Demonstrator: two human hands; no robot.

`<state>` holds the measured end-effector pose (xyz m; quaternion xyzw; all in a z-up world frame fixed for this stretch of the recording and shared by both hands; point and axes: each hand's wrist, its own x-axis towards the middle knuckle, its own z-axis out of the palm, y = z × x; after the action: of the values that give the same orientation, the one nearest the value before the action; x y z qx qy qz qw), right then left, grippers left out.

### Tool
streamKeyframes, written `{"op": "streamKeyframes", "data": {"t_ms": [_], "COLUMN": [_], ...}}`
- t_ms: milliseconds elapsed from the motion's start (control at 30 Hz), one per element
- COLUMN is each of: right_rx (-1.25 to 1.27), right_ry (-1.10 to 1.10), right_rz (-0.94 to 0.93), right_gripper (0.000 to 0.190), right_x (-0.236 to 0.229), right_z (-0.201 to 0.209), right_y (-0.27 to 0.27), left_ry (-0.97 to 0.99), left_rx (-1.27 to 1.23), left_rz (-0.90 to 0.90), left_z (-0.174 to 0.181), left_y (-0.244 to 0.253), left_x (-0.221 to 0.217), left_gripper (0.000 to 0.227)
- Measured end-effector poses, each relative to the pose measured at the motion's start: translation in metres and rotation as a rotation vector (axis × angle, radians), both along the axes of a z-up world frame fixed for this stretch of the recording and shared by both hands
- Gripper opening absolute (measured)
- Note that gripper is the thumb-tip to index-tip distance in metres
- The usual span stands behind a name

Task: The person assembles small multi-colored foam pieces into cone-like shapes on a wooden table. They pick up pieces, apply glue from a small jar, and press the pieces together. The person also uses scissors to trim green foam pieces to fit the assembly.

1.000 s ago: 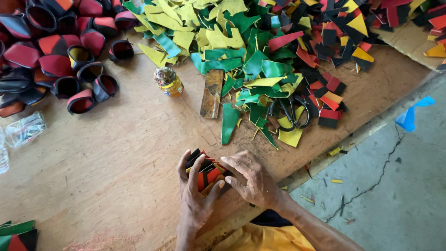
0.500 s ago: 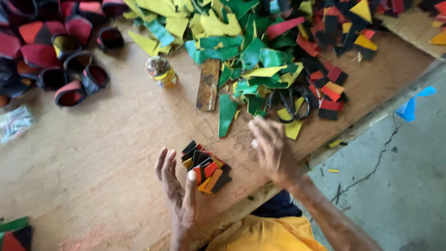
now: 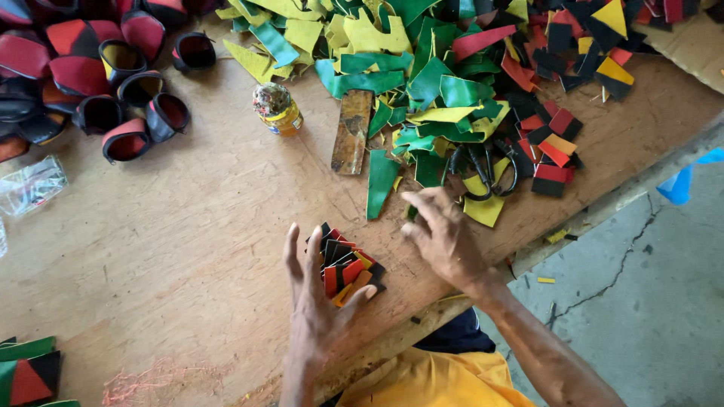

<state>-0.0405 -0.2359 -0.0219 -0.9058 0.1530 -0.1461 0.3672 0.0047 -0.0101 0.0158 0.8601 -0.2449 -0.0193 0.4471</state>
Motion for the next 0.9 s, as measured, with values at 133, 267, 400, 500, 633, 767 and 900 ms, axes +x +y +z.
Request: {"op": "streamKeyframes", "data": {"t_ms": [133,267,400,500,633,767,900], "right_rx": [-0.112,-0.118,0.003,0.007,0.031,0.077,0.09], "right_ry": [-0.164,-0.2,-0.105,-0.207,-0.21,-0.165,-0.151], "right_rz": [0.079,0.111,0.127,0.172,0.181,0.18,0.185], "right_gripper": [0.049,0.035,0.026,0.023,0.024,0.027,0.026], "right_x": [-0.015,-0.032,-0.041,-0.044,-0.044,-0.04,-0.038], "right_z": [0.01,0.013,0.009,0.005,0.006,0.008,0.01], "right_y": [0.007,0.011,0.017,0.021,0.021,0.017,0.019], "left_ry": [0.065,0.034,0.039,0.064,0.005,0.051,0.099], "left_rx": [0.069,0.13,0.132,0.137,0.214,0.139,0.091], "left_rz": [-0.047,-0.068,-0.073,-0.055,-0.041,-0.023,-0.018], "left_z": [-0.003,-0.013,-0.017,-0.015,-0.011,-0.006,-0.006], "left_y": [0.0,0.003,0.002,0.001,0.003,0.001,-0.002], "left_x": [0.005,0.013,0.016,0.015,0.019,0.014,0.01], "left_gripper": [0.127,0.123,0.125,0.129,0.138,0.125,0.111]}}
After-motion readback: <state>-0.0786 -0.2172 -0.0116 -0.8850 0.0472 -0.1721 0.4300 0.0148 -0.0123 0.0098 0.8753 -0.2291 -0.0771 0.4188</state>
